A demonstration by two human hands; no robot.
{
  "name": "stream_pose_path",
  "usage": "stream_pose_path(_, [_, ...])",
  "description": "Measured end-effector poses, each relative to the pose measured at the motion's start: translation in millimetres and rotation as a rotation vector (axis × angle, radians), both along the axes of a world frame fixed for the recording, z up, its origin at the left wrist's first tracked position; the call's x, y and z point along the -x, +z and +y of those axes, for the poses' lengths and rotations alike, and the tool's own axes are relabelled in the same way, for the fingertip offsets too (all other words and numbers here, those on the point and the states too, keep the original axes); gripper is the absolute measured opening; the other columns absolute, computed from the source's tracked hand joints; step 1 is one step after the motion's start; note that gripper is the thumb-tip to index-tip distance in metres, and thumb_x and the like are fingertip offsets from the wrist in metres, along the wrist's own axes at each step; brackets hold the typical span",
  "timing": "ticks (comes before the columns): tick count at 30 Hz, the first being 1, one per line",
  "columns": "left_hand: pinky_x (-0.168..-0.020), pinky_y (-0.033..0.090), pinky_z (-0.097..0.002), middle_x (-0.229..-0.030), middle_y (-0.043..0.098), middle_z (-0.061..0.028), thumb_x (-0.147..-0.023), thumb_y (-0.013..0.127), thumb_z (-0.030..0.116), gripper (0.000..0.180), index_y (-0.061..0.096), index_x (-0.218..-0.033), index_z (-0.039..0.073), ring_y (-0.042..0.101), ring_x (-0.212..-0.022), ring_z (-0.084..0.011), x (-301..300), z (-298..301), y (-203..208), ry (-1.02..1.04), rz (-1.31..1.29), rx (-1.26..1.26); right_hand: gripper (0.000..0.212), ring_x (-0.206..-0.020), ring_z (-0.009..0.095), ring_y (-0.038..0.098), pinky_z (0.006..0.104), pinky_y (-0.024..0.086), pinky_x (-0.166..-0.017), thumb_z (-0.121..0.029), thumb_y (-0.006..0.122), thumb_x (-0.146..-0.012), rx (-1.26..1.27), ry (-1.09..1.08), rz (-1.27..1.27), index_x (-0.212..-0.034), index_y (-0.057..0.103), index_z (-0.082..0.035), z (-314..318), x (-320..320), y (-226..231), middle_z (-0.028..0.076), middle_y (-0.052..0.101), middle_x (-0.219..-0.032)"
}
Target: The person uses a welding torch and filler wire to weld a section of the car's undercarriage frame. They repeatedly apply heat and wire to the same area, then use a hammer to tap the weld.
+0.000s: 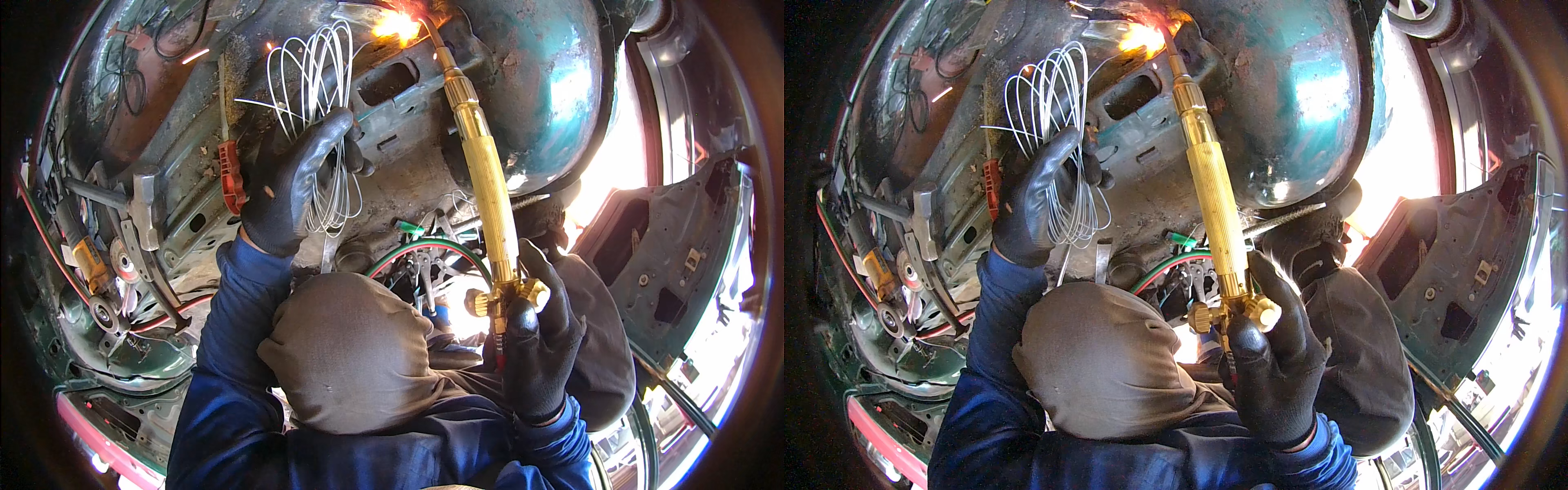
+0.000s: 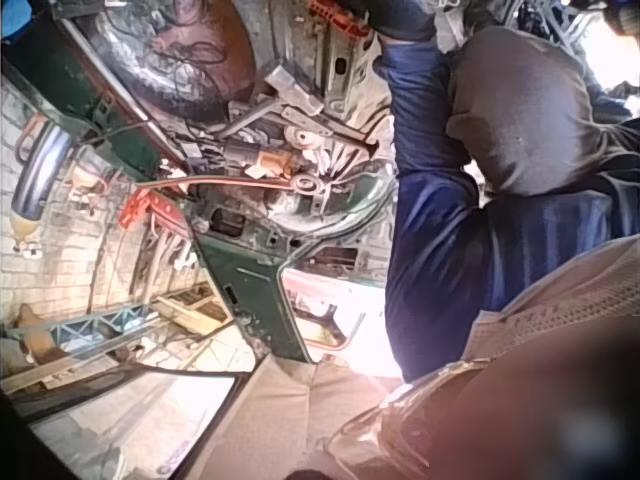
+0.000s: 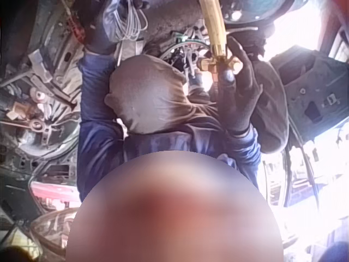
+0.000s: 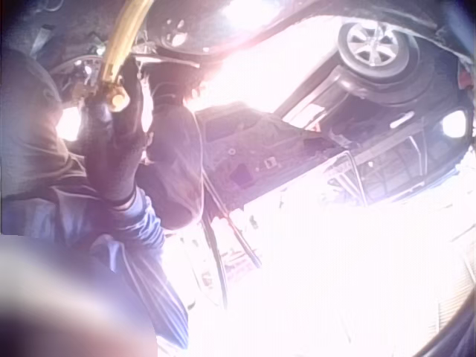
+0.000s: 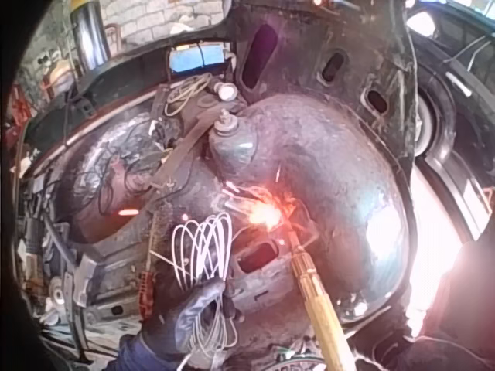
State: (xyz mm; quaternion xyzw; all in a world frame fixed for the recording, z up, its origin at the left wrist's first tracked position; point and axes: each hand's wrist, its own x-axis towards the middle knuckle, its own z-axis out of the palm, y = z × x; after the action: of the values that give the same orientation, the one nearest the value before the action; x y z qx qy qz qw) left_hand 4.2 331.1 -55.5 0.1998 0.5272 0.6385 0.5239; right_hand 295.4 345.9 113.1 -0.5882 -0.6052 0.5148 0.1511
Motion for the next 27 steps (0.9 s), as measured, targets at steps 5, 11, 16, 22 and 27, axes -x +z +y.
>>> stream_pose_path(5, [-0.081, 0.060, -0.0435, -0.100, 0.070, -0.0079, -0.108, 0.066, 0.025, 0.033, 0.067, -0.134, 0.003, 0.068, -0.086, -0.0210, -2, 2, 8, -0.014, -0.085, -0.023, 0.070, -0.124, 0.028, 0.069, 0.0447, 0.055, -0.105, -0.049, 0.063, -0.110, -0.031, 0.001, 0.057, -0.153, 0.054, 0.005, -1, -1, -4, 0.024, 0.067, -0.141])
stream_pose_path(11, [-0.083, 0.060, -0.0451, -0.108, 0.070, -0.0078, -0.108, 0.066, 0.027, 0.036, 0.065, -0.137, 0.005, 0.068, -0.089, -0.0207, 0, -2, 12, -0.071, 0.050, -0.104, 0.071, -0.125, 0.027, 0.068, 0.0439, 0.055, -0.106, -0.048, 0.063, -0.109, -0.009, 0.015, 0.044, -0.154, 0.053, 0.006, 0, -3, -4, 0.023, 0.067, -0.141])
stream_pose_path(16, [-0.085, 0.060, -0.0458, -0.120, 0.070, -0.0077, -0.111, 0.061, 0.029, 0.038, 0.064, -0.142, 0.008, 0.067, -0.096, -0.0208, 1, -10, 17, -0.097, 0.162, -0.147, 0.075, -0.125, 0.026, 0.068, 0.0432, 0.055, -0.106, -0.052, 0.063, -0.109, -0.003, -0.020, 0.085, -0.154, 0.052, 0.006, -2, -2, -4, 0.022, 0.068, -0.140])
stream_pose_path(22, [-0.086, 0.062, -0.0453, -0.122, 0.068, -0.0116, -0.111, 0.061, 0.024, 0.039, 0.062, -0.144, 0.004, 0.066, -0.093, -0.0216, 0, -18, 18, -0.023, 0.010, -0.205, 0.077, -0.123, 0.025, 0.069, 0.0427, 0.054, -0.107, -0.054, 0.064, -0.108, -0.008, -0.037, 0.055, -0.154, 0.052, 0.006, -1, -5, -1, 0.022, 0.070, -0.138])
stream_pose_path(27, [-0.086, 0.060, -0.0465, -0.119, 0.069, -0.0087, -0.113, 0.056, 0.032, 0.038, 0.065, -0.138, 0.004, 0.066, -0.093, -0.0206, 2, -19, 22, 0.005, -0.126, -0.093, 0.072, -0.127, 0.027, 0.067, 0.0437, 0.053, -0.109, -0.049, 0.064, -0.109, 0.003, -0.004, 0.062, -0.154, 0.052, 0.006, 3, -1, 2, 0.022, 0.068, -0.142])
